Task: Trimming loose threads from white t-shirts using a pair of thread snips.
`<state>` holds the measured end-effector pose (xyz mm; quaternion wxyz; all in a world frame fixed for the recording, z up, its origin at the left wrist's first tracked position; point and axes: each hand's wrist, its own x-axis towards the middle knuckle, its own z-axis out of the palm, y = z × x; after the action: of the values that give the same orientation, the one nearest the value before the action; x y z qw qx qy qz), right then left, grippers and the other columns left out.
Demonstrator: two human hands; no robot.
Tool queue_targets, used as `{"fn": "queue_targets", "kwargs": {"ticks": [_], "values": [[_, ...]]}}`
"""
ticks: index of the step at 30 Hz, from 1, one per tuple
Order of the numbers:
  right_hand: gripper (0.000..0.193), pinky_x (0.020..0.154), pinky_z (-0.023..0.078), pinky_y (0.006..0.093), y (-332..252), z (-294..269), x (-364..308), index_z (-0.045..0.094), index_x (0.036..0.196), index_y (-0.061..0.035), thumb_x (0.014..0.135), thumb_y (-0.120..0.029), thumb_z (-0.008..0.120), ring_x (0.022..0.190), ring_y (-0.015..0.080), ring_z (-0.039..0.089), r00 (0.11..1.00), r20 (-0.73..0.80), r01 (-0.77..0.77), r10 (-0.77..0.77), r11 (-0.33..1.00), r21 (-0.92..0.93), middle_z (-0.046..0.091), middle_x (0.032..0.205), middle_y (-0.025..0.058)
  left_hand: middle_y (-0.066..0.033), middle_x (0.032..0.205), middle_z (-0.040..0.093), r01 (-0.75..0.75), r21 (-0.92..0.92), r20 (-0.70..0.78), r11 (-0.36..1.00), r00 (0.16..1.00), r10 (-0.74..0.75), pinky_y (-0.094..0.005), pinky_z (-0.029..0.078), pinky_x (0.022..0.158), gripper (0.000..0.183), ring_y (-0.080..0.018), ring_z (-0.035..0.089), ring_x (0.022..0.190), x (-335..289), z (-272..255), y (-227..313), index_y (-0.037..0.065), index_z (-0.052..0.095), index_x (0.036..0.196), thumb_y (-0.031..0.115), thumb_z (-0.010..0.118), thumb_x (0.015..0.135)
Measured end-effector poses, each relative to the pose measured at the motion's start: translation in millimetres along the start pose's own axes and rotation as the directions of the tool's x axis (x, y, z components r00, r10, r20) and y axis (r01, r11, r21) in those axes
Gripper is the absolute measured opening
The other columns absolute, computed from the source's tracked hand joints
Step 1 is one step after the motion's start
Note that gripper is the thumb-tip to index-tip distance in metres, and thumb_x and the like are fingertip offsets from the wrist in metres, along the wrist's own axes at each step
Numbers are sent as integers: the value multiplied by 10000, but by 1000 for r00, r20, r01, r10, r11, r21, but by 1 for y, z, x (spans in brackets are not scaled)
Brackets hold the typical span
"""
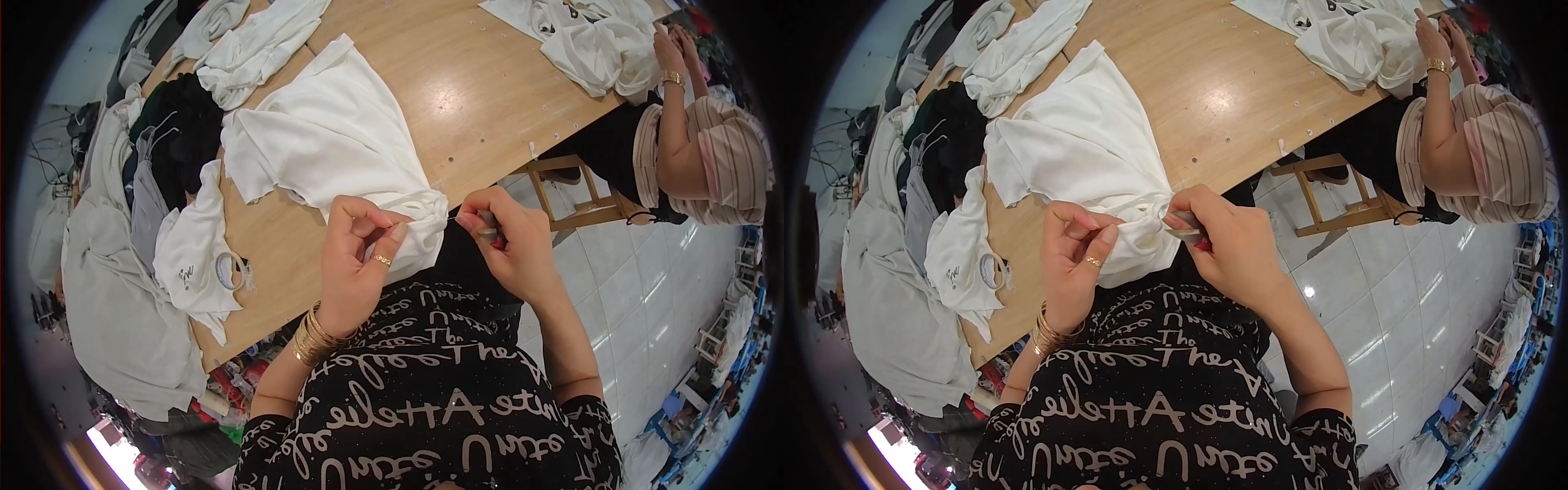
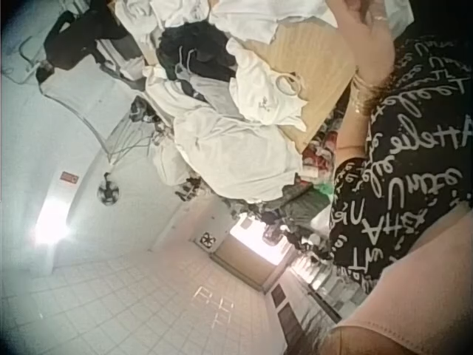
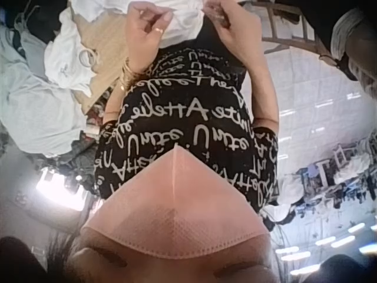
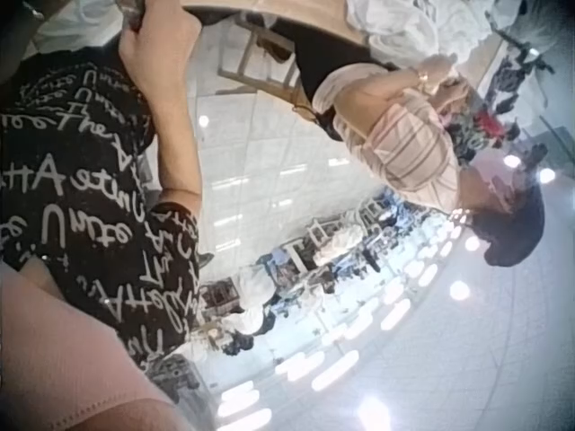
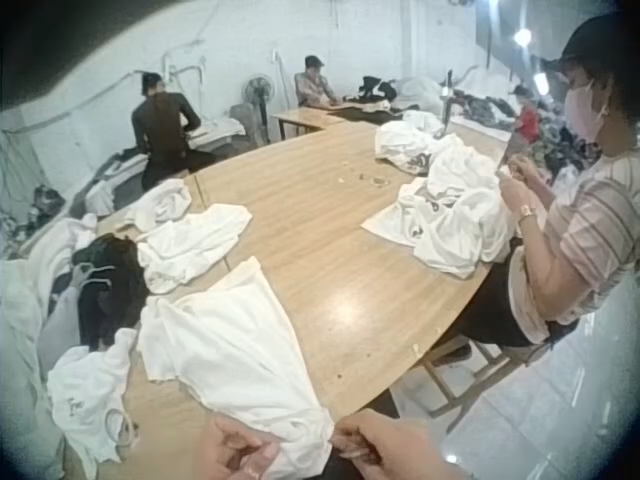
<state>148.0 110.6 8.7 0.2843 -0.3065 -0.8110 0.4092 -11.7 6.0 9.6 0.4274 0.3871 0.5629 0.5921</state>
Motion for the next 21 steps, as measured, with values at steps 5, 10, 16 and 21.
{"fn": "queue_targets", "kwargs": {"ticks": [5, 10, 16, 21], "values": [[59, 544, 358, 195, -2, -12, 2, 502, 837, -33, 801, -26, 548, 606, 87, 443, 973, 223, -149, 66, 912, 381, 543, 765, 36, -109, 900, 570, -11, -4, -2, 1000, 1000, 11, -234, 420, 773, 182, -119, 542, 851, 2, 0, -3, 35, 349, 942, -62, 469, 845], [91, 553, 371, 216, -4, -11, -1, 468, 877, -35, 812, -27, 530, 613, 101, 463, 884, 455, -373, 109, 751, 544, 538, 751, 43, -91, 887, 569, 38, 25, 84, 999, 996, -40, -224, 419, 751, 179, -112, 543, 837, 3, 5, -4, 34, 359, 927, -60, 484, 838], [79, 537, 411, 351, 29, -46, -12, 496, 807, -31, 797, -68, 565, 579, 313, 514, 947, 57, -293, 315, 924, -245, 516, 642, 147, -102, 881, 587, 53, 43, -12, 998, 999, -52, -232, 412, 761, 194, -110, 535, 835, 5, -11, -3, 60, 348, 896, -51, 494, 833], [113, 486, 350, 229, 45, -52, -23, 570, 768, 4, 820, -96, 562, 529, 71, 462, 930, -16, -350, 368, 869, -349, 513, 608, 31, -117, 895, 589, 80, -55, 28, 995, 996, -79, -230, 404, 783, 182, -121, 538, 879, 10, -14, 0, 56, 351, 896, -50, 488, 839]]}}
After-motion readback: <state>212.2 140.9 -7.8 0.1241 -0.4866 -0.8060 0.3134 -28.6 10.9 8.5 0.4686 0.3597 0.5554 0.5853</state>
